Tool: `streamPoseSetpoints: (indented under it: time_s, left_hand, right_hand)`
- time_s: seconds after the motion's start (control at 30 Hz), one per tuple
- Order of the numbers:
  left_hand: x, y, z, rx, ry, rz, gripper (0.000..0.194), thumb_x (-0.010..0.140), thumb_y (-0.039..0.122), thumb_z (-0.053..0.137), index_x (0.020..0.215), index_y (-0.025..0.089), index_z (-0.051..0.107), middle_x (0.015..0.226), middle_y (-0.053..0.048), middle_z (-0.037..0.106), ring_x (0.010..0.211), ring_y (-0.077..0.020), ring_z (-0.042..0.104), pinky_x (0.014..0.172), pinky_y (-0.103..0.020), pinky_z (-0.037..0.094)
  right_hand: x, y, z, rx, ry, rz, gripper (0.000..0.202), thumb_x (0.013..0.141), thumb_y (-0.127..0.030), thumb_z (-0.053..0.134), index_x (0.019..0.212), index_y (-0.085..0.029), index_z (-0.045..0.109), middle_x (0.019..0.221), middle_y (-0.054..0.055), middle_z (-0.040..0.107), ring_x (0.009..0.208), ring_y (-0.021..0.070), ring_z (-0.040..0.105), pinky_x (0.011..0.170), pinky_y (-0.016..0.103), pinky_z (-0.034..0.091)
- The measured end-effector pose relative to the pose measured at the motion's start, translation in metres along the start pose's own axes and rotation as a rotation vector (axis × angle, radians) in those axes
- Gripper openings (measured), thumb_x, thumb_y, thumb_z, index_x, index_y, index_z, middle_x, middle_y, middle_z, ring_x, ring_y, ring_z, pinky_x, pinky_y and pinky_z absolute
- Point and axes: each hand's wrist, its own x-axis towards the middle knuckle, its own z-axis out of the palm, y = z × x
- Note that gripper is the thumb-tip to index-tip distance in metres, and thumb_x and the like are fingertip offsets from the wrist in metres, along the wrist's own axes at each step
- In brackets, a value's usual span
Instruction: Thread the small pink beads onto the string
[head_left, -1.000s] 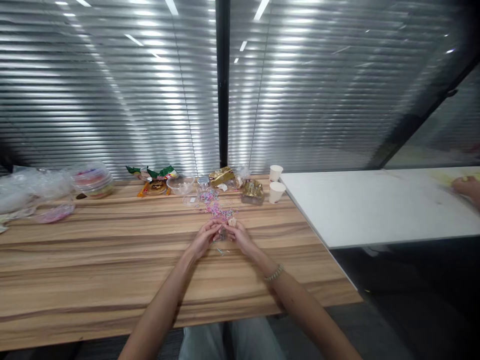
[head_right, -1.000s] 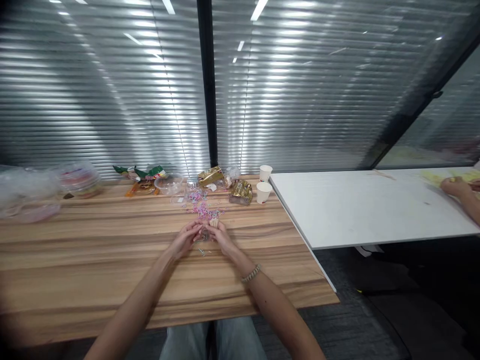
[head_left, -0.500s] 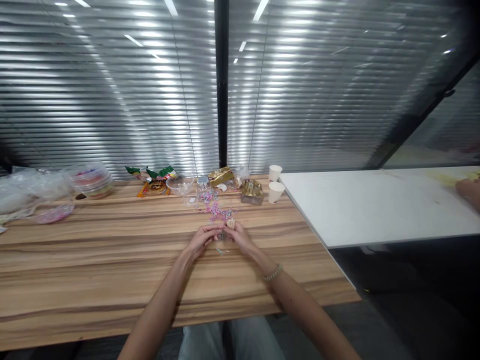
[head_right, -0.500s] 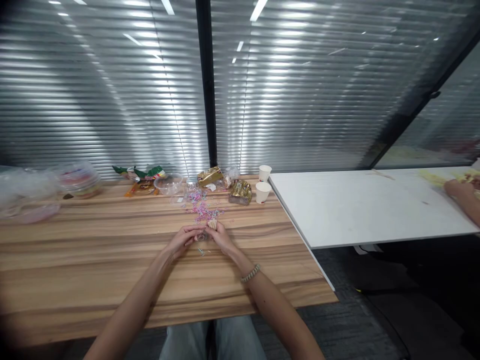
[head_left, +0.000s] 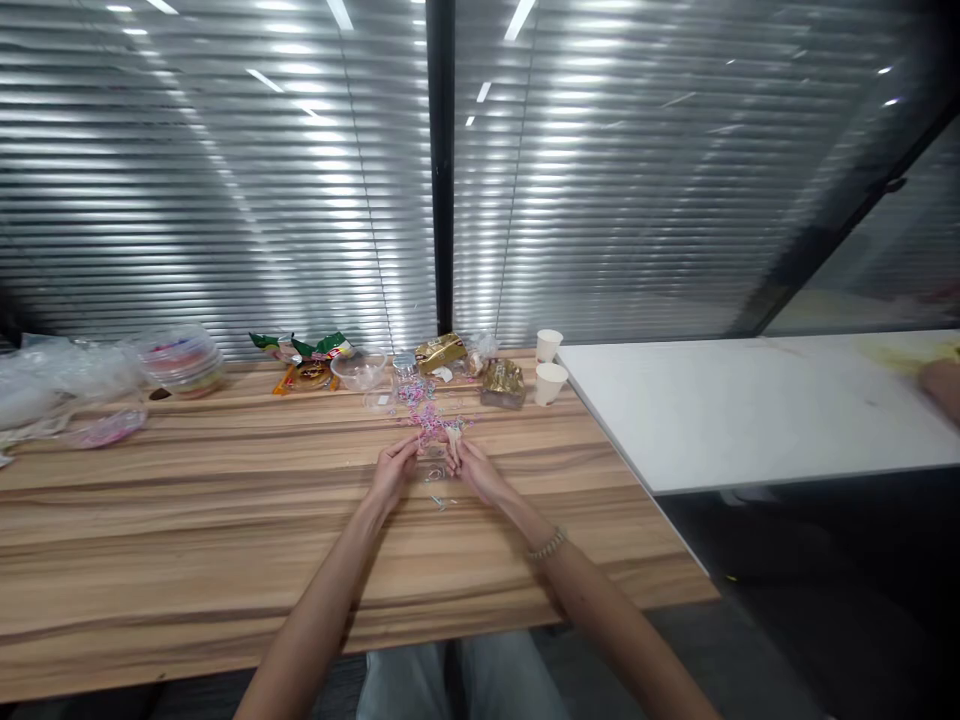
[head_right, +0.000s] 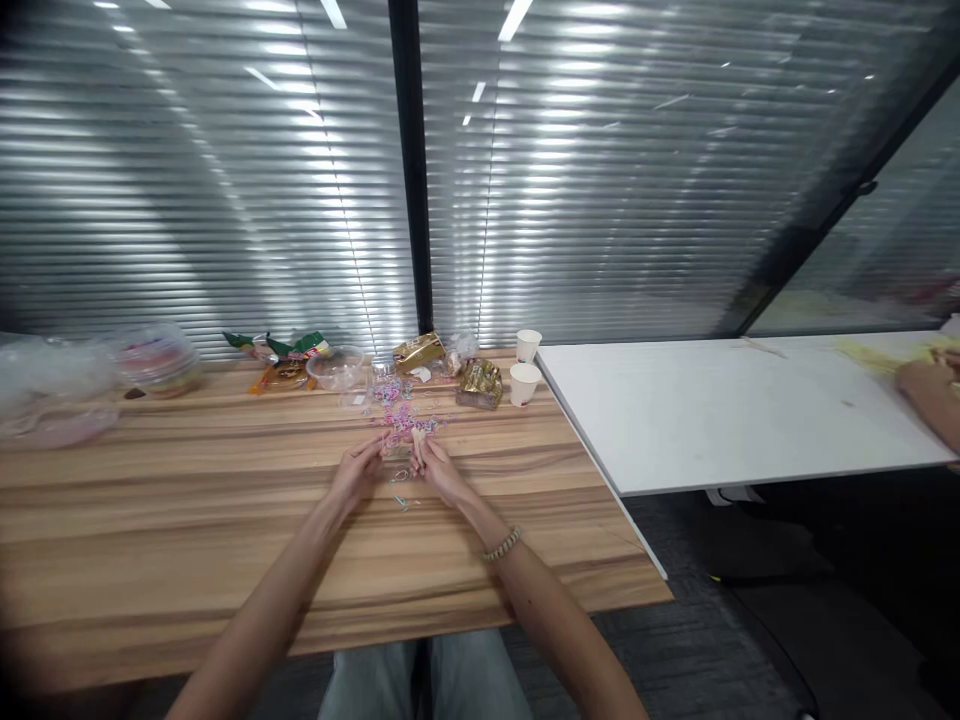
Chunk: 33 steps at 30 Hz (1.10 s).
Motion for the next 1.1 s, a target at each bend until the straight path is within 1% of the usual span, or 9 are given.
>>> streamPoseSetpoints:
  time_s: [0.17, 0.37, 0.43, 0.5, 0.57, 0.63, 0.73, 0.9, 1.1]
  left_hand:
    - [0.000, -0.005, 0.000, 0.179, -0.013, 0.020, 0.040, 0.054, 0.041, 0.078, 0.083, 0.014, 0.074, 0.059, -0.003, 0.066, 0.054, -0.0104, 0.051, 0.051, -0.021, 0.036]
    - [0.001, -0.008, 0.000, 0.305, -0.067, 0.077, 0.043, 0.054, 0.042, 0.077, 0.088, 0.016, 0.073, 0.086, -0.009, 0.072, 0.075, -0.0192, 0.062, 0.066, -0.027, 0.046]
    - [0.000, -0.007, 0.000, 0.341, -0.063, 0.091, 0.046, 0.055, 0.040, 0.077, 0.092, 0.015, 0.072, 0.083, -0.008, 0.072, 0.071, -0.0181, 0.061, 0.063, -0.026, 0.046]
    - [-0.001, -0.006, -0.001, 0.393, -0.083, 0.083, 0.051, 0.057, 0.040, 0.075, 0.100, 0.014, 0.069, 0.071, -0.007, 0.071, 0.057, -0.0146, 0.058, 0.054, -0.024, 0.042]
    - [-0.002, -0.004, -0.003, 0.446, -0.120, 0.077, 0.056, 0.058, 0.039, 0.074, 0.107, 0.013, 0.066, 0.060, -0.004, 0.068, 0.045, -0.0112, 0.051, 0.046, -0.022, 0.037]
    - [-0.003, -0.002, -0.004, 0.494, -0.157, 0.089, 0.057, 0.059, 0.037, 0.074, 0.109, 0.012, 0.065, 0.056, -0.002, 0.066, 0.043, -0.0102, 0.049, 0.045, -0.021, 0.035]
    - [-0.004, 0.001, -0.004, 0.567, -0.201, 0.123, 0.054, 0.055, 0.033, 0.076, 0.105, 0.014, 0.067, 0.059, -0.002, 0.066, 0.048, -0.0113, 0.051, 0.048, -0.021, 0.036]
    - [-0.006, 0.006, -0.004, 0.618, -0.241, 0.169, 0.045, 0.052, 0.032, 0.079, 0.093, 0.016, 0.072, 0.080, -0.007, 0.071, 0.064, -0.0167, 0.058, 0.056, -0.024, 0.042]
    - [-0.005, 0.006, -0.006, 0.612, -0.276, 0.150, 0.042, 0.050, 0.031, 0.080, 0.089, 0.016, 0.073, 0.081, -0.009, 0.072, 0.073, -0.0220, 0.061, 0.064, -0.029, 0.045]
  right_hand:
    - [-0.002, 0.000, -0.006, -0.066, -0.028, -0.025, 0.042, 0.073, -0.059, 0.057, 0.078, -0.018, 0.056, 0.059, -0.003, 0.039, 0.054, 0.0096, 0.032, 0.053, 0.023, 0.028]
    - [-0.003, 0.000, -0.008, -0.173, -0.091, -0.030, 0.043, 0.071, -0.060, 0.057, 0.065, -0.018, 0.052, 0.058, -0.003, 0.042, 0.052, 0.0086, 0.032, 0.050, 0.023, 0.024]
    - [-0.003, 0.002, -0.008, -0.179, -0.120, -0.008, 0.043, 0.071, -0.060, 0.057, 0.067, -0.018, 0.053, 0.058, -0.003, 0.041, 0.051, 0.0083, 0.030, 0.048, 0.022, 0.023]
    - [-0.002, 0.003, -0.009, -0.193, -0.128, 0.015, 0.042, 0.072, -0.060, 0.056, 0.071, -0.018, 0.056, 0.057, -0.004, 0.041, 0.050, 0.0083, 0.028, 0.048, 0.022, 0.022]
    - [-0.002, 0.003, -0.010, -0.239, -0.129, 0.006, 0.042, 0.073, -0.060, 0.054, 0.072, -0.018, 0.058, 0.057, -0.003, 0.042, 0.051, 0.0089, 0.028, 0.048, 0.022, 0.023]
    - [-0.003, 0.000, -0.011, -0.312, -0.139, -0.034, 0.042, 0.075, -0.059, 0.053, 0.069, -0.018, 0.059, 0.058, -0.002, 0.045, 0.053, 0.0099, 0.031, 0.051, 0.022, 0.026]
    - [-0.004, -0.004, -0.013, -0.408, -0.179, -0.079, 0.037, 0.075, -0.054, 0.056, 0.066, -0.019, 0.062, 0.057, -0.001, 0.050, 0.057, 0.0126, 0.039, 0.056, 0.024, 0.031]
    - [-0.006, -0.004, -0.015, -0.541, -0.236, -0.138, 0.027, 0.077, -0.044, 0.057, 0.067, -0.021, 0.065, 0.061, 0.000, 0.058, 0.063, 0.0165, 0.047, 0.062, 0.027, 0.037]
    - [-0.006, -0.003, -0.017, -0.622, -0.239, -0.174, 0.028, 0.082, -0.043, 0.051, 0.071, -0.022, 0.066, 0.064, 0.000, 0.062, 0.069, 0.0187, 0.051, 0.066, 0.028, 0.038]
